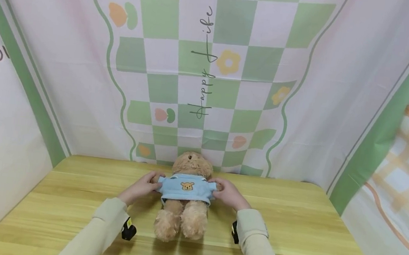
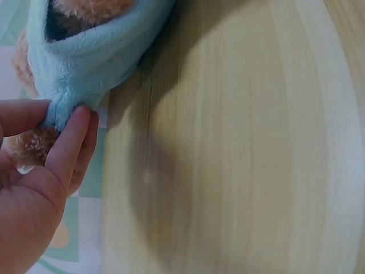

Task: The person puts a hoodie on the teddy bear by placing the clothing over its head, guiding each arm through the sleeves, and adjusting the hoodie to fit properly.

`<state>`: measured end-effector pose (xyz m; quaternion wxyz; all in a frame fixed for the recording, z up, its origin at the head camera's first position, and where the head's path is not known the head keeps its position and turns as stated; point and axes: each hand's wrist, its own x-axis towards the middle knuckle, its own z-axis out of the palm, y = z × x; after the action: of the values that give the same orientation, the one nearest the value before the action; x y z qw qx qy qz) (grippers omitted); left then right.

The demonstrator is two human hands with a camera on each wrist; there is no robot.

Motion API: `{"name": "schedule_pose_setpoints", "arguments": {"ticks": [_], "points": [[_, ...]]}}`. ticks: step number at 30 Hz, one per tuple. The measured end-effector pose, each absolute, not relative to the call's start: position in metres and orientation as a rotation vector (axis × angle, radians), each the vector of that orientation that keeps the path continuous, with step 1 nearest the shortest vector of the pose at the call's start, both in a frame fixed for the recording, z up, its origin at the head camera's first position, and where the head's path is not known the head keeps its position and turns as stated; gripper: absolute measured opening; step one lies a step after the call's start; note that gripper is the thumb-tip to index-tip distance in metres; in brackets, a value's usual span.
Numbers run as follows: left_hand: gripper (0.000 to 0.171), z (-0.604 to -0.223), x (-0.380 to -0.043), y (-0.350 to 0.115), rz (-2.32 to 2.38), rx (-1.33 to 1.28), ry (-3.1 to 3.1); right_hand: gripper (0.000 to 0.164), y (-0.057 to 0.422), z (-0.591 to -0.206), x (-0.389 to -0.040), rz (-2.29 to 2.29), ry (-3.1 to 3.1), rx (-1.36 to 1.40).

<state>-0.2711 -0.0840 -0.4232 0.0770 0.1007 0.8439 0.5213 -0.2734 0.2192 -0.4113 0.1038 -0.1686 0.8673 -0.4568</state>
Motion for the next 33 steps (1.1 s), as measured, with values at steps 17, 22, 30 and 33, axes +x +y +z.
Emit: {"name": "schedule_pose_setpoints", "arguments": {"ticks": [17, 22, 30, 33], "points": [[0.034, -0.428, -0.266, -0.072, 1.742, 0.041, 2.445, 0.047, 0.224, -0.415, -0.265, -1.472, 2.54, -0.475], [0.037, -0.429, -0.265, -0.073, 1.786, 0.035, 2.394, 0.049, 0.216, -0.415, -0.262, -1.614, 2.424, -0.289], [0.03, -0.432, -0.267, -0.074, 1.693, 0.035, 2.544, 0.018, 0.201, -0.419, -0.264, -1.521, 2.787, -0.149], [0.028, -0.432, -0.268, -0.073, 1.653, 0.001, 2.552, 0.015, 0.201, -0.42, -0.262, -1.537, 2.818, -0.119]]}}
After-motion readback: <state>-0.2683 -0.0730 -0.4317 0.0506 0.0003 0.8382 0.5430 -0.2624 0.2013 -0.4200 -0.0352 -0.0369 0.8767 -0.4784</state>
